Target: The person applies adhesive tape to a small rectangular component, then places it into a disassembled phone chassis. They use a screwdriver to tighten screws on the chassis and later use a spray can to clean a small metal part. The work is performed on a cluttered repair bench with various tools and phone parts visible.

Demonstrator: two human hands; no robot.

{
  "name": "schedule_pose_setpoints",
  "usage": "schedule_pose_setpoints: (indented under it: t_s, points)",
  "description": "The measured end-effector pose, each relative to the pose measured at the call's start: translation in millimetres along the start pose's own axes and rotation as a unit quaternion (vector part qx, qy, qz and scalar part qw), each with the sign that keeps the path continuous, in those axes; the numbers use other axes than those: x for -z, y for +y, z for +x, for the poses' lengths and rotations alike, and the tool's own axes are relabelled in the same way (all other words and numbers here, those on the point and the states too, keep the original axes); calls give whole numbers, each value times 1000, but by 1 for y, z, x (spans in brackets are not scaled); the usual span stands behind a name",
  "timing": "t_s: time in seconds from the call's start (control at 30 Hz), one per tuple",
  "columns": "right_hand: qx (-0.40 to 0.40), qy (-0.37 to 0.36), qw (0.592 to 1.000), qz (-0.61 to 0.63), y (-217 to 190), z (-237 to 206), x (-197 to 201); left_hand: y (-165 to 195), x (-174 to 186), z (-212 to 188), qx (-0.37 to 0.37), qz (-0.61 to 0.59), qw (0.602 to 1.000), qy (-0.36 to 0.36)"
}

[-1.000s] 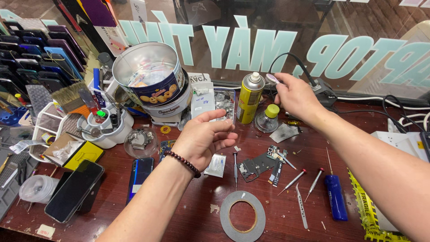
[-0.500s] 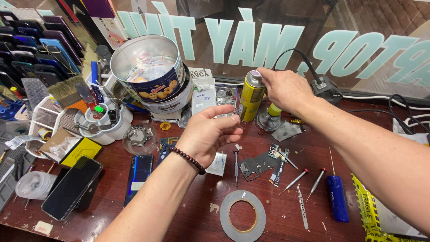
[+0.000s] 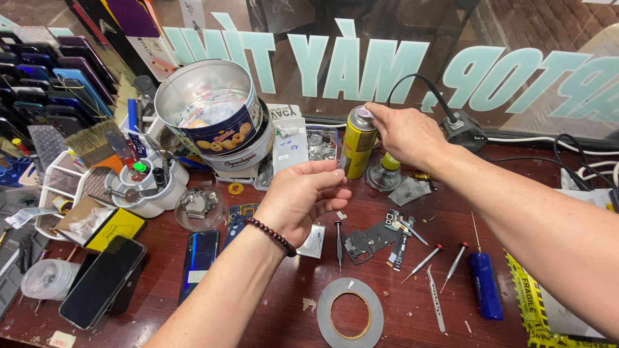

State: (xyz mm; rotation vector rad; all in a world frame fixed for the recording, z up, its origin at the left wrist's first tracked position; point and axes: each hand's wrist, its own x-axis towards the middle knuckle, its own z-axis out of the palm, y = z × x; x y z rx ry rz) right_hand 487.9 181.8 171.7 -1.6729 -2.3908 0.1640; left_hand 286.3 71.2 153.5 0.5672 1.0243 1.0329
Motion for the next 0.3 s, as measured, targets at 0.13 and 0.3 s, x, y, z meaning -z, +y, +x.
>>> schedule_pose_setpoints:
  t_s: [0.13,0.3]
  points:
    - [12,-45,969,242,-8,-32,8,0,8,2,-6,-18,1000,-16]
    - [48,-126,896,423,-34,-84,21,-8,13,9,-13,-21,997,-69]
